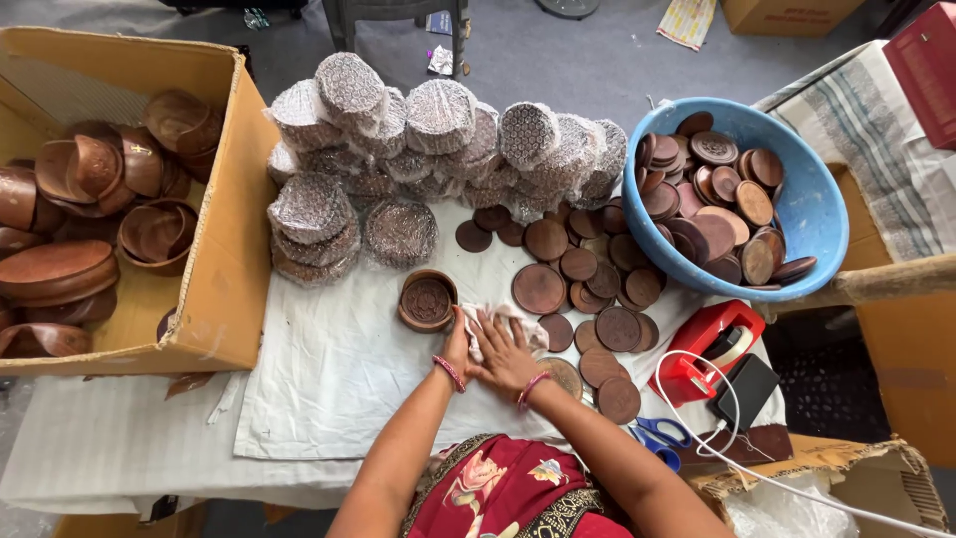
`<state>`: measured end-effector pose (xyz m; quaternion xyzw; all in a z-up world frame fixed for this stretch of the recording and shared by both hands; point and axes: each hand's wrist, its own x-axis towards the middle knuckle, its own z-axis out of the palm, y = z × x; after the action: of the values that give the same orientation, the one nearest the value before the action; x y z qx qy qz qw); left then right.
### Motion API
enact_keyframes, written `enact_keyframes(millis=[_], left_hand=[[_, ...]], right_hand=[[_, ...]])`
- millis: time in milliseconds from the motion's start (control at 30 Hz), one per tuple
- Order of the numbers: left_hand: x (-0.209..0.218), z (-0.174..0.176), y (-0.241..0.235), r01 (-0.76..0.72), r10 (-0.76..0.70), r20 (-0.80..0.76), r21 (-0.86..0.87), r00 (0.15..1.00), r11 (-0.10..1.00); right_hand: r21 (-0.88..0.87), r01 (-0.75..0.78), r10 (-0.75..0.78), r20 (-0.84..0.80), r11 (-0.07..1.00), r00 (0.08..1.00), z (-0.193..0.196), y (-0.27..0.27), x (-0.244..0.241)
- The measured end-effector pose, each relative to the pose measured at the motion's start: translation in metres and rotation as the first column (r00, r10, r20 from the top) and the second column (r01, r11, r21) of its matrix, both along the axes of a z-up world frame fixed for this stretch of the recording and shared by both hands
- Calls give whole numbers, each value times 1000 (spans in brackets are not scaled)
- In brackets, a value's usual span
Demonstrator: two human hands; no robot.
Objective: The person wipes the surface of small, round wooden items using a white cloth. They pick up the items from a blue basin and a table, clean them, and place them back down. The workspace includes a cardboard box filled with similar wooden items and stacks of bubble-wrapped goods.
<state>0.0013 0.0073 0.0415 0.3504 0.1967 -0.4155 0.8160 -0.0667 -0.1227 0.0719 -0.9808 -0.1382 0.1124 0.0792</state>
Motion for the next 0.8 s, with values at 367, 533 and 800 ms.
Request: enact_keyframes(millis=[367,533,800], left_hand=[[0,-7,3,30,-30,6,-203,1000,979],[-5,-9,1,71,-25,169,-271,985,960],[-2,-13,1,91,-46,245,-177,969,980]], right_hand=[[-38,20,-22,-68,999,997,18,-8,-9],[-1,208,-208,-17,978,978,21,-8,-9],[-86,195,-196,-2,977,981,9,-13,2]])
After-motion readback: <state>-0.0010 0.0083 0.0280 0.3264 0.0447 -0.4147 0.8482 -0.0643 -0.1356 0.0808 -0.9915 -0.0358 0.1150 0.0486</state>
